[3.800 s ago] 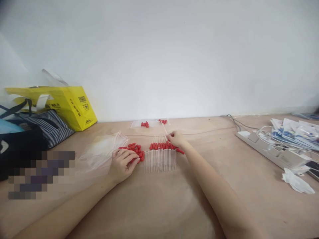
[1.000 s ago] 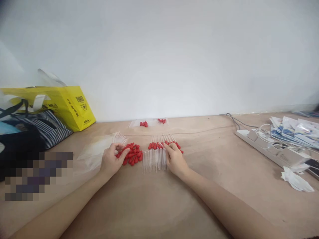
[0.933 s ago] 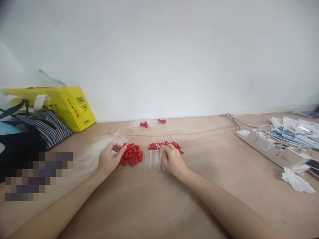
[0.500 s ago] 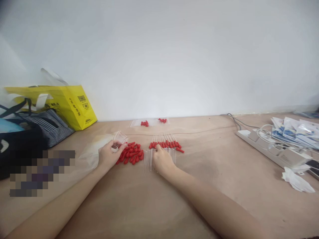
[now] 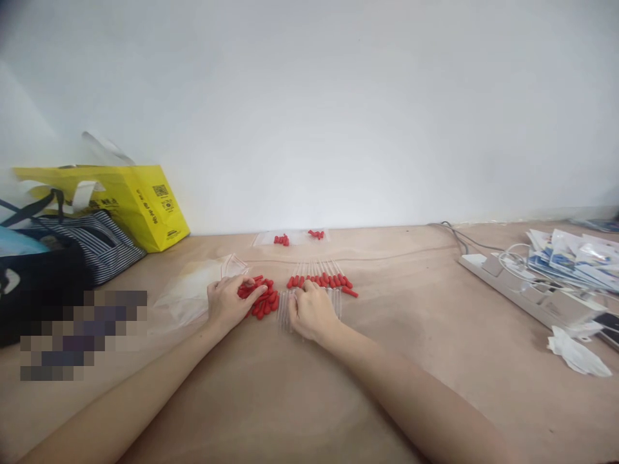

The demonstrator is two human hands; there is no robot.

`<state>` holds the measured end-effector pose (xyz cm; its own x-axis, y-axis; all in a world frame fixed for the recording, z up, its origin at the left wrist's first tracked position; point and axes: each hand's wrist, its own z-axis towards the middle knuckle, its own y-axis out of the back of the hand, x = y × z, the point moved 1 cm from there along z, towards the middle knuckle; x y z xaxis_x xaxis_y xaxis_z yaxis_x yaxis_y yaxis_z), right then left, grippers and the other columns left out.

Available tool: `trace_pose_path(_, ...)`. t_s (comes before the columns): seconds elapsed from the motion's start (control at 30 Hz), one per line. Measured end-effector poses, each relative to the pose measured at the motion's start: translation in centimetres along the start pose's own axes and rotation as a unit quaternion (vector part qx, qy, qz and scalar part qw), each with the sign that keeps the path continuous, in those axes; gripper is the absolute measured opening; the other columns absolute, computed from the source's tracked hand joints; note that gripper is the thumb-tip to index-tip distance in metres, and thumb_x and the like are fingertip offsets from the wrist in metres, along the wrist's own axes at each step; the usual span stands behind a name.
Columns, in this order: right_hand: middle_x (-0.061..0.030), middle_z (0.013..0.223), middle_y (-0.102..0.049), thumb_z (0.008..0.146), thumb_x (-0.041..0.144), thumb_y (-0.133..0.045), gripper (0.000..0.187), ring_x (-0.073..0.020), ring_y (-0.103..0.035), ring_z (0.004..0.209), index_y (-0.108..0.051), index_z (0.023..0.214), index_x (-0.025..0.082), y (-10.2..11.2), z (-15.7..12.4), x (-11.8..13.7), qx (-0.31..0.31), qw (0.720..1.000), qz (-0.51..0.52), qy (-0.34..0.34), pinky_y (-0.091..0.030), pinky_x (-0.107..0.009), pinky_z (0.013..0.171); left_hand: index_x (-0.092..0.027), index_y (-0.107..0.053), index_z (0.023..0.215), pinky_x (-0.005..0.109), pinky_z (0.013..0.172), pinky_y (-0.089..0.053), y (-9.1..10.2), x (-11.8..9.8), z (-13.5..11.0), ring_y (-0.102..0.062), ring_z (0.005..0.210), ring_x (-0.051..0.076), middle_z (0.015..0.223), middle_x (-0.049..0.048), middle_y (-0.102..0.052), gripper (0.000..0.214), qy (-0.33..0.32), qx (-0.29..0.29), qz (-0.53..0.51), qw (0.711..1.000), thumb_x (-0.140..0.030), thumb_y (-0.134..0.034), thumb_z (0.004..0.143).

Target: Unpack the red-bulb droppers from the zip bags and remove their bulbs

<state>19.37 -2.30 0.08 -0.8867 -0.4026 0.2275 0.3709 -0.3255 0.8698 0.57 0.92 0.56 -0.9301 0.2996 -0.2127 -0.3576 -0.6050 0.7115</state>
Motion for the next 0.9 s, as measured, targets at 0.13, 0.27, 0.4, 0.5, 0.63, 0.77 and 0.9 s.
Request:
trace_pose_path(0.13,-0.006,0.072,-0.057,0.084,0.021,-0.037,0.031,-0.0142,-0.053,0.069,-0.061,0.066,0.015,0.9,1.1,-2.9,-0.042,0.998,0.025,-0.042,-0.037,-0.025,0.066,-0.02,-0.059,0.071,0.038,0.076,-0.032,0.7,-0.5,-0.7,-0.054,0.079,0.022,0.076,0.0026,-0.065,0.022,-0.071,-0.044,-0.003,0.997,-0.042,-0.056,0.073)
trace_pose_path(0.27,-0.0046,0.07,-0.057,0.081,0.027,-0.046,0.022,-0.015,-0.053,0.071,-0.065,0.076,0.017,1.7,0.5,-6.7,-0.091,0.992,0.083,-0.021,-0.039,-0.025,0.066,-0.02,-0.061,0.083,0.037,0.084,-0.034,1.4,-2.2,-2.1,-0.054,0.086,0.019,0.088,0.0032,-0.065,0.019,-0.248,0.029,-0.087,0.964,-0.037,-0.053,0.077)
trace_pose_path(0.4,-0.0055,0.076,-0.061,0.078,0.032,-0.051,0.02,-0.0177,-0.053,0.077,-0.065,0.083,0.02,1.7,-1.0,-9.2,-0.096,0.992,0.065,0.042,-0.038,-0.029,0.073,-0.025,-0.048,0.117,0.046,0.098,-0.022,1.4,-5.0,-3.1,-0.043,0.113,0.023,0.12,0.0055,-0.052,0.043,-0.375,0.155,-0.115,0.907,-0.046,-0.048,0.079)
trace_pose_path(0.5,-0.0055,0.082,-0.063,0.078,0.025,-0.048,0.018,-0.018,-0.054,0.083,-0.065,0.082,0.02,1.2,-0.6,-10.8,-0.058,0.993,0.064,-0.083,-0.037,-0.029,0.077,-0.031,-0.041,0.123,0.053,0.1,-0.015,0.6,-7.3,-2.9,-0.033,0.122,0.025,0.13,0.0044,-0.044,0.045,-0.436,0.214,-0.109,0.867,-0.049,-0.042,0.082)
trace_pose_path(0.63,-0.007,0.079,-0.065,0.074,0.022,-0.049,0.019,-0.0163,-0.058,0.073,-0.064,0.08,0.015,0.3,1.7,-12.6,0.0,0.965,0.072,-0.251,-0.041,-0.024,0.065,-0.035,-0.044,0.12,0.058,0.1,-0.009,-1.3,-9.4,-2.1,-0.03,0.125,0.024,0.13,0.0014,-0.044,0.035,-0.494,0.229,-0.116,0.831,-0.042,-0.037,0.086)
trace_pose_path(0.77,-0.006,0.062,-0.064,0.068,0.026,-0.053,0.017,-0.0147,-0.057,0.056,-0.065,0.071,0.013,-0.3,4.1,-13.8,0.057,0.942,0.075,-0.322,-0.038,-0.022,0.05,-0.035,-0.043,0.12,0.059,0.1,-0.003,-3.0,-10.2,-1.5,-0.027,0.126,0.022,0.131,-0.0014,-0.043,0.033,-0.5,0.255,-0.113,0.82,-0.038,-0.032,0.089)
trace_pose_path(0.9,-0.0051,0.053,-0.061,0.062,0.026,-0.06,0.014,-0.0143,-0.055,0.048,-0.064,0.063,0.013,-0.5,5.7,-14.1,0.109,0.92,0.081,-0.366,-0.036,-0.022,0.044,-0.034,-0.043,0.119,0.058,0.1,-0.002,-3.8,-10.3,-1.2,-0.027,0.126,0.021,0.131,-0.0018,-0.042,0.033,-0.477,0.284,-0.117,0.824,-0.035,-0.03,0.089)
